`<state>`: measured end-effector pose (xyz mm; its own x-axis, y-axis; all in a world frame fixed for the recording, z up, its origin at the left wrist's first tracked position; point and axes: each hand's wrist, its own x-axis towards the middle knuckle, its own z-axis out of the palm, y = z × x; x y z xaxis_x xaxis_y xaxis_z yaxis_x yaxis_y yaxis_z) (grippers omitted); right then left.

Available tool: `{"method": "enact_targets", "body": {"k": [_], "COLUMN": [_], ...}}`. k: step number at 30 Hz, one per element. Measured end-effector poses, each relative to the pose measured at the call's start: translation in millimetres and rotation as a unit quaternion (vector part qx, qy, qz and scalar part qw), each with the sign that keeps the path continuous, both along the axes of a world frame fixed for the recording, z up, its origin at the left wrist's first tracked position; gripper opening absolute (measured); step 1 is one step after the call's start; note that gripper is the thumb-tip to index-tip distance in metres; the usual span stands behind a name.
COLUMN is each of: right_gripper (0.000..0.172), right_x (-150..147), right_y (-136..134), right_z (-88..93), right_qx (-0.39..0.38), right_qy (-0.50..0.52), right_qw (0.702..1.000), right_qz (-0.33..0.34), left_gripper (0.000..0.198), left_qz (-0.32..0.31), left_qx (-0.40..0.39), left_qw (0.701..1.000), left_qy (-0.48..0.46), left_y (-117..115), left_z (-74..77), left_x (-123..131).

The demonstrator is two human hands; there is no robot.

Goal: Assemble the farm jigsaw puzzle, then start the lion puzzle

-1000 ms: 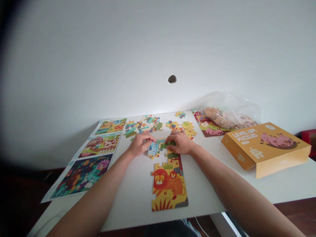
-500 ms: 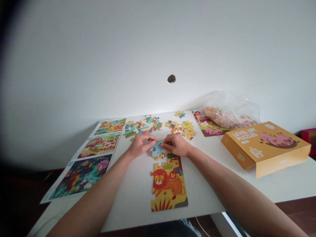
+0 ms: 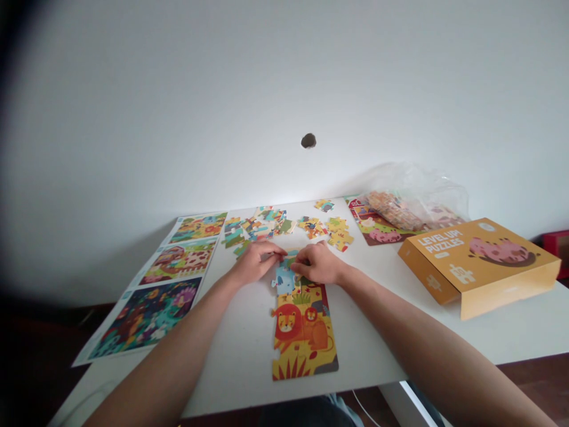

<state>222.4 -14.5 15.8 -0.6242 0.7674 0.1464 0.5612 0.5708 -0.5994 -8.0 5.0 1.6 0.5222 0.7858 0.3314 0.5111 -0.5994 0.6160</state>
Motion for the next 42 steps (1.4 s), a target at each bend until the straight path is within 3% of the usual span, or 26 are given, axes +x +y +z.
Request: {"method": "enact_targets", "body": {"k": [8,27,30,33,42], "right_gripper": [0.031,0.018,0.01,0.013,0.012], "right_x": [1.2,1.7,4.8,9.6,11.0], "right_y": [1.6,1.6,3.3,5.5,2.9], "right_z": [-2.6,-1.9,-2.0,-2.4,1.9], "right_qx": [0.069,0.067,0.075,0.091,0.095], "right_qy": [-0.024,-0.011,-0.004,-0.002,-0.007], "right_qw": [0.997,0.997,0.997,0.995,0.994], "right_qz": [-0.012,-0.03,-0.032,-0.036,0.046], "left_gripper": [0.015,0.006,0.01,0.014,0.006], "left_qz": [-0.009,-0.032,-0.028,-0.018,-0.032], "left_qx": [0.042,0.046,0.047,0.054,0.057], "left_qw": [0.998,0.995,0.995,0.996,0.992], "left_qy": [0.039,0.08,0.079,0.07,0.111], "left_y": [-4.8,-12.2,-10.6,-8.8,-11.3], "left_z": [8.3,14.4,13.2,12.4,13.1], "left_x": [0.7,-1.3,-2.0,-3.4,-2.3]}}
